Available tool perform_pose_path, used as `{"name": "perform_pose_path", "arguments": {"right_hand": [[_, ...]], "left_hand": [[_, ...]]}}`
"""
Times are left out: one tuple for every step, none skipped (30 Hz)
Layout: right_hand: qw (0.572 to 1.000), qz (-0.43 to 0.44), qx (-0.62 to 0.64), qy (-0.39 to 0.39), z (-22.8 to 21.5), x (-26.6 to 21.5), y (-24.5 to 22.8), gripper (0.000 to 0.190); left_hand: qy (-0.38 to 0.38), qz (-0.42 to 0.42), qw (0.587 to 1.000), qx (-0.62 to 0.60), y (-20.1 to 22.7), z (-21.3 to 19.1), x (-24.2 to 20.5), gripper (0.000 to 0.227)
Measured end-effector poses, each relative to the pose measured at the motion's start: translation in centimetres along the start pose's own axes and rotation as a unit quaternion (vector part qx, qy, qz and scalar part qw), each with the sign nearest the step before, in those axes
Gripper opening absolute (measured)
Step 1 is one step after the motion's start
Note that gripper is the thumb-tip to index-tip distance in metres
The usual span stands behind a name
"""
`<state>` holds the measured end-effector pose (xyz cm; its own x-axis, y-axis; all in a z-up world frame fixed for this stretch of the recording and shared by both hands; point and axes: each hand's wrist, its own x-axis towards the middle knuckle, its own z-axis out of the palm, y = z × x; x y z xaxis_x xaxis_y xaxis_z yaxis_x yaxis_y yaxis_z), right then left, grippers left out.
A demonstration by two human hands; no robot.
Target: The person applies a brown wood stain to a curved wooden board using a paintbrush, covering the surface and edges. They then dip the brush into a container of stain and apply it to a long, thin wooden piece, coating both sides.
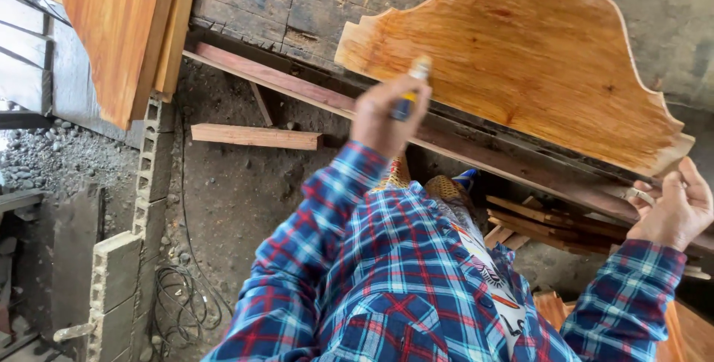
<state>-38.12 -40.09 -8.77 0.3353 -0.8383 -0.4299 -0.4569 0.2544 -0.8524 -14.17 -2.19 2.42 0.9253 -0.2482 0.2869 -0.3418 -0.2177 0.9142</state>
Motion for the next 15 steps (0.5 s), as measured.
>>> {"name": "perform_pose_path", "arguments": {"right_hand": [[1.000, -0.003, -0.004, -0.003, 0.1, -0.3, -0.4, 0.036], [1.000, -0.007, -0.008, -0.006, 0.1, -0.7, -0.8, 0.035], [1.000, -0.008, -0.009, -0.008, 0.3, -1.0, -1.3, 0.035], [1.000, -0.006, -0.010, -0.008, 0.4, -1.4, -1.8, 0.035], [1.000, -0.003, -0.010, -0.007, 0.6, -1.7, -2.2, 0.036], [1.000, -0.005, -0.011, -0.010, 0.6, -1.7, -2.3, 0.036], [1.000, -0.001, -0.005, -0.009, 0.6, -1.8, -2.3, 0.034], [1.000, 0.003, 0.001, -0.009, 0.6, -1.8, -2.4, 0.032], [1.000, 0.004, 0.001, -0.009, 0.4, -1.6, -2.1, 0.032], [1.000, 0.002, 0.008, -0.017, 0.1, -1.3, -1.9, 0.032], [1.000, 0.000, 0.017, -0.025, 0.0, -1.1, -1.7, 0.032], [1.000, 0.001, 0.017, -0.025, 0.0, -1.1, -1.8, 0.032], [0.999, -0.010, 0.011, -0.035, -0.1, -1.2, -1.8, 0.034], [0.999, -0.020, 0.005, -0.044, -0.2, -1.3, -1.9, 0.036], [0.999, -0.018, 0.005, -0.043, -0.3, -1.3, -1.9, 0.036]], "left_hand": [[-0.020, 0.005, 1.000, 0.022, 0.3, 2.1, -0.8, 0.010], [-0.039, 0.009, 0.998, 0.044, 0.6, 4.2, -1.7, 0.006], [-0.036, 0.009, 0.998, 0.044, 0.9, 5.7, -2.1, 0.006], [-0.083, 0.032, 0.996, 0.026, 1.2, 7.1, -2.5, 0.015], [-0.130, 0.054, 0.990, 0.007, 1.5, 8.5, -2.9, 0.026], [-0.127, 0.053, 0.990, 0.008, 1.7, 8.8, -2.5, 0.026], [-0.132, 0.032, 0.991, 0.002, 1.8, 9.1, -2.0, 0.013], [-0.137, 0.011, 0.990, -0.004, 2.0, 9.4, -1.5, 0.001], [-0.137, 0.010, 0.990, -0.004, -0.2, 9.1, -1.3, 0.001], [-0.097, -0.035, 0.992, -0.071, -2.4, 8.9, -1.0, 0.008], [-0.055, -0.079, 0.986, -0.136, -4.7, 8.5, -0.6, 0.018], [-0.056, -0.080, 0.986, -0.135, -4.8, 6.3, 0.7, 0.018], [-0.037, -0.093, 0.994, -0.050, -4.8, 4.1, 1.9, 0.011], [-0.018, -0.106, 0.994, 0.036, -4.9, 1.9, 3.1, 0.006], [-0.020, -0.107, 0.993, 0.036, -5.2, -0.1, 4.0, 0.006]]}}
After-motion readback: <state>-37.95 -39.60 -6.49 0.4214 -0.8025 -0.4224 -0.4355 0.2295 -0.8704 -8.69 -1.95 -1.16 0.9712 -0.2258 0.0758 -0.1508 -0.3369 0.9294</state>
